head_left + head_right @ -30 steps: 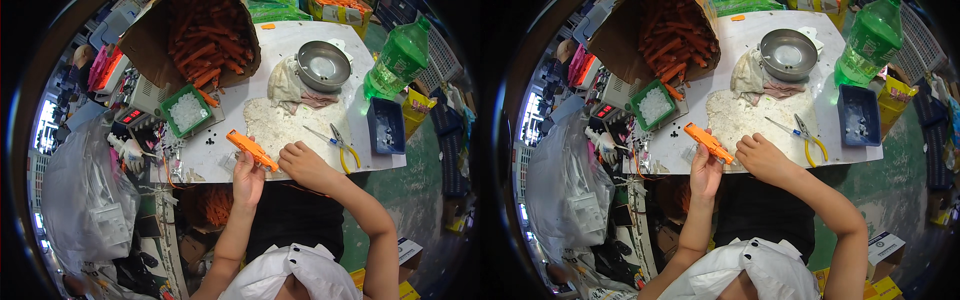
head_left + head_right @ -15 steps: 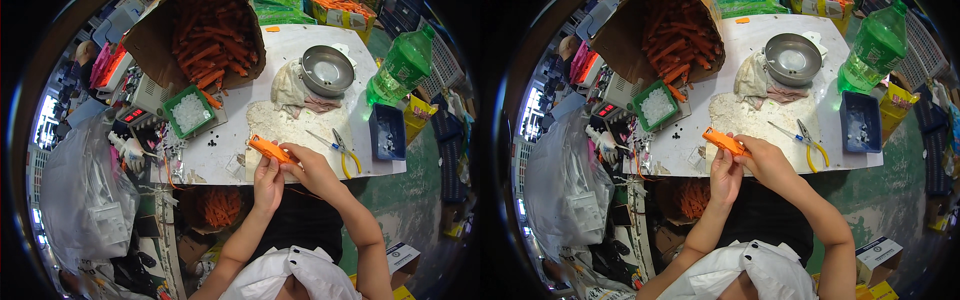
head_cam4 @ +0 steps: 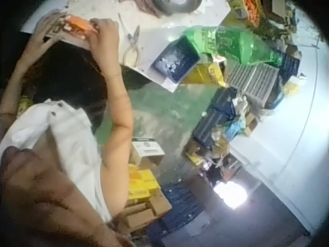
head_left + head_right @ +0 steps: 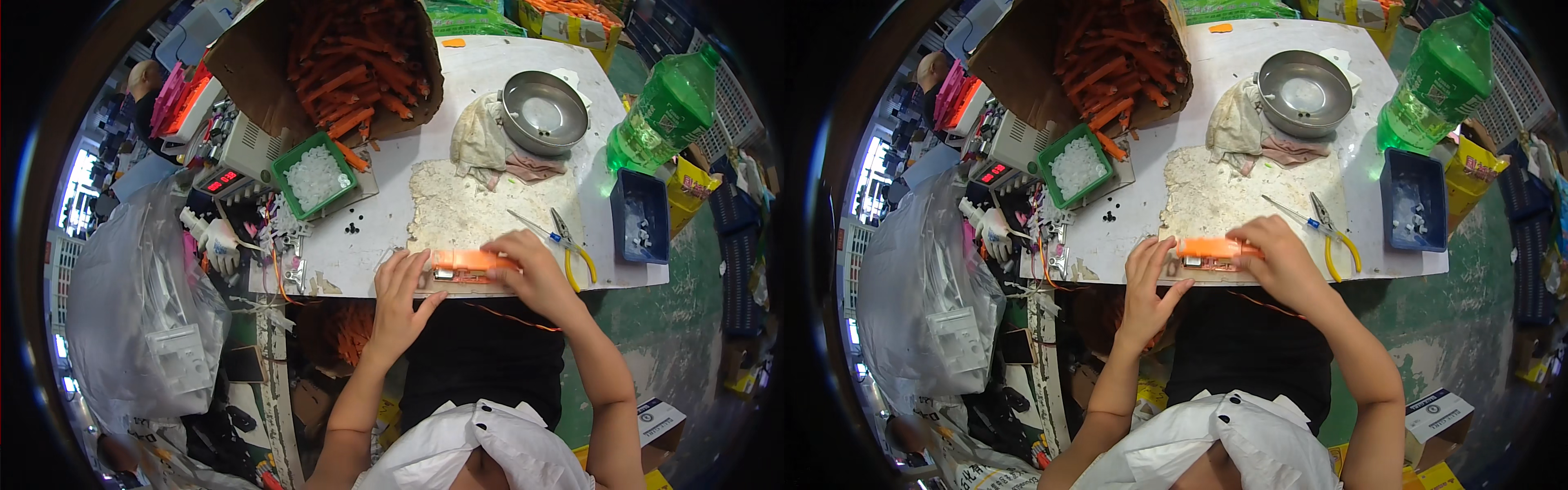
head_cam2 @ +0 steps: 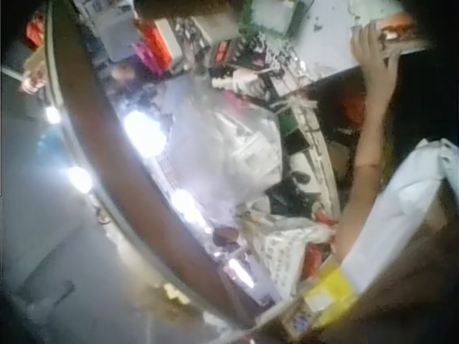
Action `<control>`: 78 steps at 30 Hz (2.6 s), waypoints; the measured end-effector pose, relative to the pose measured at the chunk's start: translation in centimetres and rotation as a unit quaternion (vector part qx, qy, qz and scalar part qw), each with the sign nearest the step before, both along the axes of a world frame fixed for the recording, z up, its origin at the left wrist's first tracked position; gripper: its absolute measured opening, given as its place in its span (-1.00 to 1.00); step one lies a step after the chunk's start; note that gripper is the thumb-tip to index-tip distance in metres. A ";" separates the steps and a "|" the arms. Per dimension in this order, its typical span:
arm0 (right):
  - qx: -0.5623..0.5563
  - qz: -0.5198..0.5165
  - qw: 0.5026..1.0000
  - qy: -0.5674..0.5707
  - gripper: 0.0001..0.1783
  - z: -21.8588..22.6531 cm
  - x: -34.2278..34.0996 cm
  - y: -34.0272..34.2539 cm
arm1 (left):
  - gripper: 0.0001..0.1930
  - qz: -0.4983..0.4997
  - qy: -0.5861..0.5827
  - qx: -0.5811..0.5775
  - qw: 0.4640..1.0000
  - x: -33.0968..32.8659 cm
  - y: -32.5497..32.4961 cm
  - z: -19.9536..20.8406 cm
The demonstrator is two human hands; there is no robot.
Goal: The person assembles small orange plastic electronic devices at a cluttered workbench. They use a screwdriver to tighten screws on the casing, insert small white components, and manipulate wires. The person repeatedly picks up orange casings from a nearby box, performs the assembly steps, and places the finished units back into the box.
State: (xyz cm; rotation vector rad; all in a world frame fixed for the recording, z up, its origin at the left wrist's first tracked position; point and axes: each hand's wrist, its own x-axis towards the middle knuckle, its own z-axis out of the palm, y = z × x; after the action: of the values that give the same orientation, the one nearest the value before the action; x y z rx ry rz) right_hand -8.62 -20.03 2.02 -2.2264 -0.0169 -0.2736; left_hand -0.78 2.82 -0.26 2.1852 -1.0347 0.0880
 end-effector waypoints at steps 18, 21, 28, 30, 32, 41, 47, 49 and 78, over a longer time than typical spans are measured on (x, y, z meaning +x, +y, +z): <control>-0.317 -0.033 0.946 -0.064 -0.86 -2.6 2.3 -1.2 | -0.45 -0.041 -0.012 -0.035 0.999 -0.3 -1.7 -1.2; -0.335 -0.023 0.940 -0.061 -0.90 -2.3 2.5 -0.9 | -0.45 -0.037 -0.008 -0.036 0.999 -0.4 -1.6 -1.1; -0.022 -0.048 0.999 -0.007 -0.87 0.5 1.7 -0.6 | -0.56 -0.031 -0.037 -0.042 0.998 -0.4 -1.9 -0.8; 0.011 -0.035 0.999 0.012 -0.87 0.5 1.4 -0.7 | -0.64 -0.032 -0.056 -0.049 0.997 -0.8 -1.9 -0.8; 0.068 -0.027 0.996 0.051 -0.88 0.9 1.3 -0.6 | -0.71 -0.032 -0.072 -0.054 0.995 -1.1 -2.3 -0.8; 0.070 0.010 0.985 0.157 -0.86 0.4 2.9 0.2 | -0.80 -0.025 -0.107 -0.007 0.994 -1.6 -4.2 -0.3; -0.022 0.046 0.992 0.116 -0.84 -0.7 3.3 0.4 | -0.79 -0.028 -0.116 -0.008 0.993 -1.5 -3.8 -0.7; -0.025 0.051 0.991 0.121 -0.85 -0.5 3.4 0.3 | -0.79 -0.022 -0.116 -0.018 0.993 -1.6 -3.7 -1.1; -0.081 0.081 0.993 0.001 -0.68 -0.7 0.0 0.4 | -0.77 -0.028 -0.042 -0.082 0.995 -1.6 -4.0 -1.6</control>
State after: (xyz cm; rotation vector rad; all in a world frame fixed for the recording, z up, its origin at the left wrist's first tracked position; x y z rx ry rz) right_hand -8.57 -19.67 1.28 -2.3697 -0.2246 -0.1856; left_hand -2.36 -1.18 -1.84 2.0174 -1.0937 0.2330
